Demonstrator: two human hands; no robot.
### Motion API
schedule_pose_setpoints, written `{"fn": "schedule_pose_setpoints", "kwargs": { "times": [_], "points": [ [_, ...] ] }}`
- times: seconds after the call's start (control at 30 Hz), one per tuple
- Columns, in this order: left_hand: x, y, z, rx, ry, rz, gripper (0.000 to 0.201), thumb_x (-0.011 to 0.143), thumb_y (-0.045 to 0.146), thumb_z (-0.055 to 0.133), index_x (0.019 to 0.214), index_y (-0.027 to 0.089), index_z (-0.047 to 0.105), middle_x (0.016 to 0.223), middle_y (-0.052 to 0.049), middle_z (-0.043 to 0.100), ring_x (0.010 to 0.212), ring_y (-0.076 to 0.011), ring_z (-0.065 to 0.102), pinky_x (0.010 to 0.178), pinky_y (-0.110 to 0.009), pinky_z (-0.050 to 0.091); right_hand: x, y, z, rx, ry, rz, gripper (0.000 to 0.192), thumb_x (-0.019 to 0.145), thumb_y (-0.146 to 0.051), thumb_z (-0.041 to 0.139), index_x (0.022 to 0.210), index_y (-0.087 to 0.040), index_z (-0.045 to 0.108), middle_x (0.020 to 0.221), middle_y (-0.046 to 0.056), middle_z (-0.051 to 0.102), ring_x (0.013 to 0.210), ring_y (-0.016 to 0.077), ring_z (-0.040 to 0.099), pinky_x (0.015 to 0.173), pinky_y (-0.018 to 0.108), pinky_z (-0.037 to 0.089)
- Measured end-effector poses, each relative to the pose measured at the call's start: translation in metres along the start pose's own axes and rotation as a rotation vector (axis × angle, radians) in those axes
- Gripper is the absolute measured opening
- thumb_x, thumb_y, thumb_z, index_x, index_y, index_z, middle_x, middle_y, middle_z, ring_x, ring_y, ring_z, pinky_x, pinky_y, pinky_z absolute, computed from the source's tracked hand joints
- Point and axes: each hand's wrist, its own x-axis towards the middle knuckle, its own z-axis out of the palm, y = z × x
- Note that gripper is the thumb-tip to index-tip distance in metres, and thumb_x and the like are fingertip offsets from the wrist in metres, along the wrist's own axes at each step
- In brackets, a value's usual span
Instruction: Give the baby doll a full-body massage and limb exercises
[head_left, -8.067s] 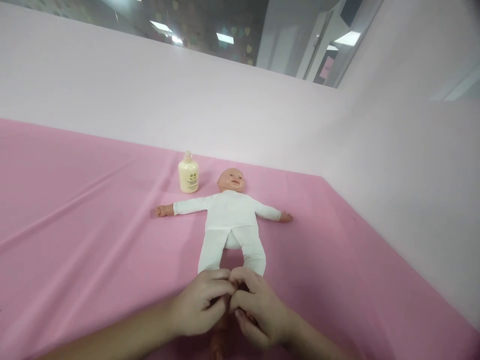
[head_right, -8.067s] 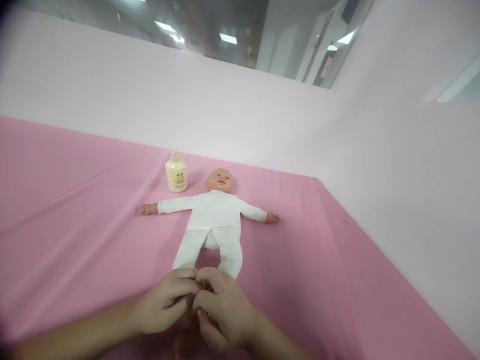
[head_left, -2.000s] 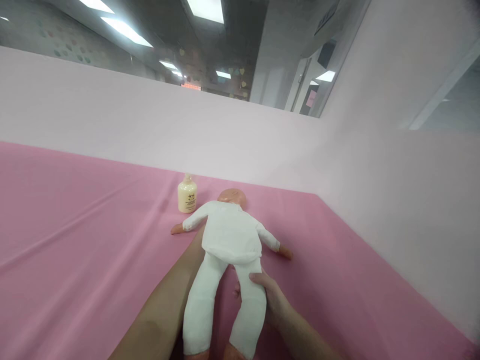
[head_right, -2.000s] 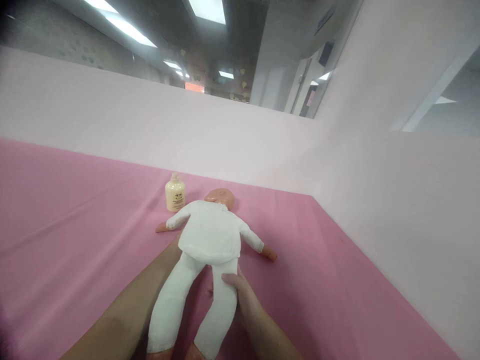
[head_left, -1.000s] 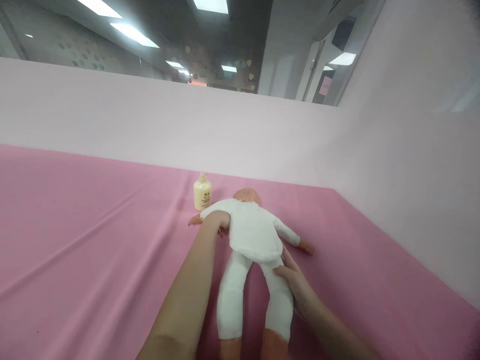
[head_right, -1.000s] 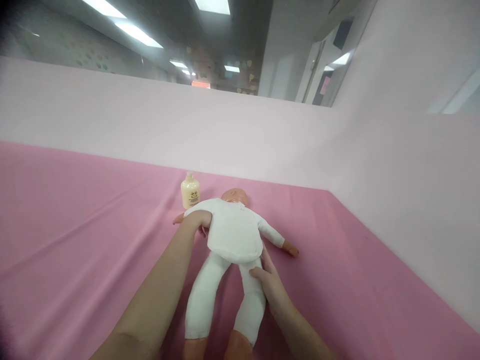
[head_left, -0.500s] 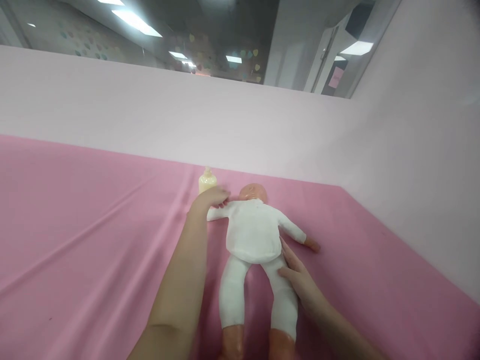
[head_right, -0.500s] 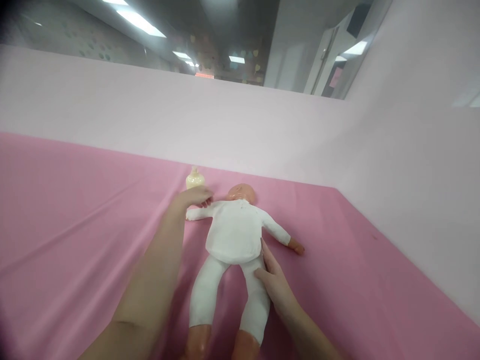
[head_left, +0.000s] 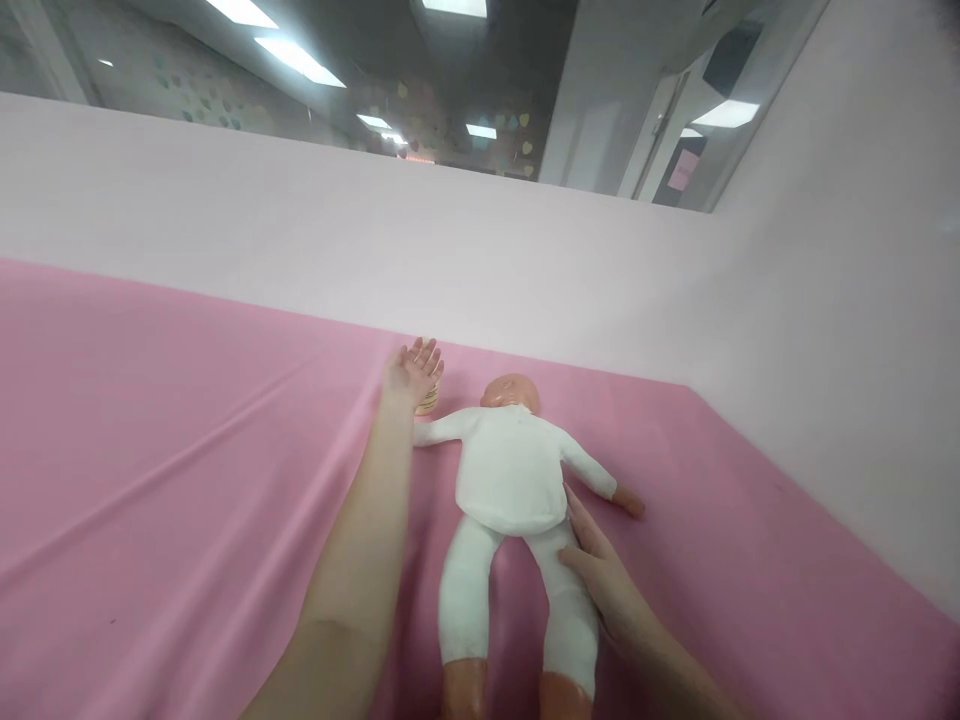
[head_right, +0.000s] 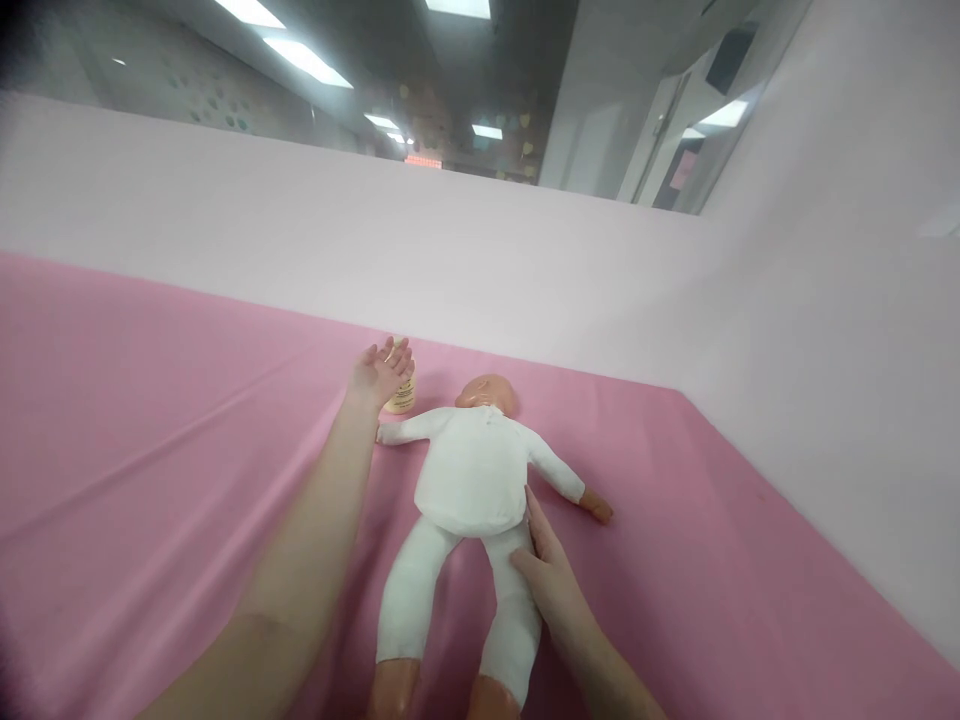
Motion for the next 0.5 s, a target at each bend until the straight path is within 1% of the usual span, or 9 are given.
{"fn": "schedule_pose_setpoints", "kwargs": {
  "times": [0.1,0.23,0.37,0.5],
  "points": [
    [0.0,0.001,-0.002,-0.062,0.022,-0.019,0.026,0.093,0.029,0.04,0.099,0.016,0.062,0.108,-0.013,0.067,0.088,-0.0183,0.066,0.078,-0.032,0.053,0.001,0.003,-0.001,-0.052,0.038,-0.032,0.079,0.062,-0.018,0.062,0.138,-0.037,0.05,0.148,0.002,0.047,0.147,0.0299,0.026,0.113,0.05,0.027],
    [0.004,0.001,-0.003,-0.11,-0.014,-0.031,0.028,0.092,0.029,0.041,0.105,0.013,0.061,0.103,-0.015,0.067,0.086,-0.0185,0.066,0.076,-0.031,0.054,0.003,0.008,-0.003,-0.058,0.035,-0.042,0.082,0.061,-0.023,0.067,0.14,-0.038,0.048,0.149,0.002,0.045,0.147,0.0311,0.025,0.111,0.053,0.03],
    [0.006,0.0,-0.004,-0.09,-0.052,-0.03,0.031,0.092,0.029,0.042,0.113,0.015,0.06,0.108,-0.014,0.066,0.089,-0.0192,0.066,0.076,-0.031,0.053,0.003,0.011,-0.007,-0.01,-0.009,-0.061,0.083,0.061,-0.028,0.069,0.141,-0.038,0.047,0.147,0.004,0.047,0.147,0.0315,0.025,0.108,0.053,0.034],
    [0.005,-0.001,-0.006,-0.07,-0.072,-0.011,0.036,0.092,0.029,0.04,0.12,0.017,0.059,0.117,-0.014,0.065,0.091,-0.0193,0.066,0.076,-0.031,0.053,0.003,0.013,-0.009,0.017,-0.033,-0.074,0.085,0.063,-0.03,0.067,0.144,-0.036,0.042,0.149,0.003,0.045,0.149,0.0294,0.02,0.109,0.053,0.033]
  ]
}}
